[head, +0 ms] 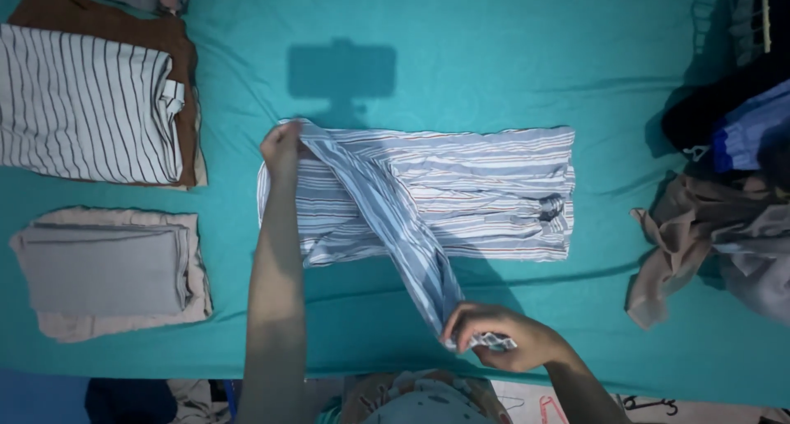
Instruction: Folding a striped button-down shirt on a bed.
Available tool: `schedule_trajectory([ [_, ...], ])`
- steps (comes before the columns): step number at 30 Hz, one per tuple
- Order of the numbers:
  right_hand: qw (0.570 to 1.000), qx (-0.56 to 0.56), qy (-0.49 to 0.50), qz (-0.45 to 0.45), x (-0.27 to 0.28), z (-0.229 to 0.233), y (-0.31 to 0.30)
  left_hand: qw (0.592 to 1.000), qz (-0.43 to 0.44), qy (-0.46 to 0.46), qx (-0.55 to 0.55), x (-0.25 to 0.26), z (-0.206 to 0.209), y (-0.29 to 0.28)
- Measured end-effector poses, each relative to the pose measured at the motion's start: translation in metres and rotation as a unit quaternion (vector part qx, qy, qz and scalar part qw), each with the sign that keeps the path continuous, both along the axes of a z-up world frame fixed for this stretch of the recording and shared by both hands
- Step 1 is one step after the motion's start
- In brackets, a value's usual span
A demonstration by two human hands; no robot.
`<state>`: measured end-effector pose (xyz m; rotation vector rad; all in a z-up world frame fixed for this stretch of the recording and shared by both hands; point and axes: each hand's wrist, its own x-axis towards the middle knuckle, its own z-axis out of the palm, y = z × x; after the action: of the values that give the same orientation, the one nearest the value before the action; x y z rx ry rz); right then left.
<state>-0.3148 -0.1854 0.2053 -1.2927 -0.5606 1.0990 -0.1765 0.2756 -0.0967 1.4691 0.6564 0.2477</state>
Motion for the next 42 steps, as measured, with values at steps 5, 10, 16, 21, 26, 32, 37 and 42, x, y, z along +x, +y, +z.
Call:
schedule_trajectory([
  [5,0.998,0.065,0.026,-0.005,-0.005,0.0,0.0,0.963,0.007,0.067,0.259,-0.005,0.012,0.009],
  [10,0.941,-0.216,-0.123,-0.229,-0.016,-0.145,-0.082,0.888,-0.049,0.03,0.455,-0.019,0.048,-0.011],
  [16,0.837,-0.066,-0.077,-0.538,0.106,-0.163,-0.095,0.694,-0.41,-0.135,0.576,-0.044,0.065,-0.052],
  [21,0.768,-0.261,-0.227,-0.54,0.138,-0.29,-0.168,0.762,-0.421,-0.151,0.468,-0.039,0.084,-0.073],
  [26,0.735,-0.304,-0.202,-0.572,0.144,-0.319,-0.19,0.837,-0.423,-0.048,0.343,-0.032,0.058,-0.063],
  [32,0.763,-0.447,-0.227,-0.409,0.164,-0.294,-0.185,0.85,-0.432,0.03,0.299,-0.027,0.054,-0.066],
  [37,0.75,-0.268,-0.33,-0.506,0.164,-0.29,-0.185,0.81,-0.426,-0.036,0.402,-0.024,0.068,-0.075],
  [42,0.821,-0.174,-0.133,-0.527,0.166,-0.274,-0.178,0.796,-0.386,-0.077,0.46,-0.027,0.064,-0.075],
])
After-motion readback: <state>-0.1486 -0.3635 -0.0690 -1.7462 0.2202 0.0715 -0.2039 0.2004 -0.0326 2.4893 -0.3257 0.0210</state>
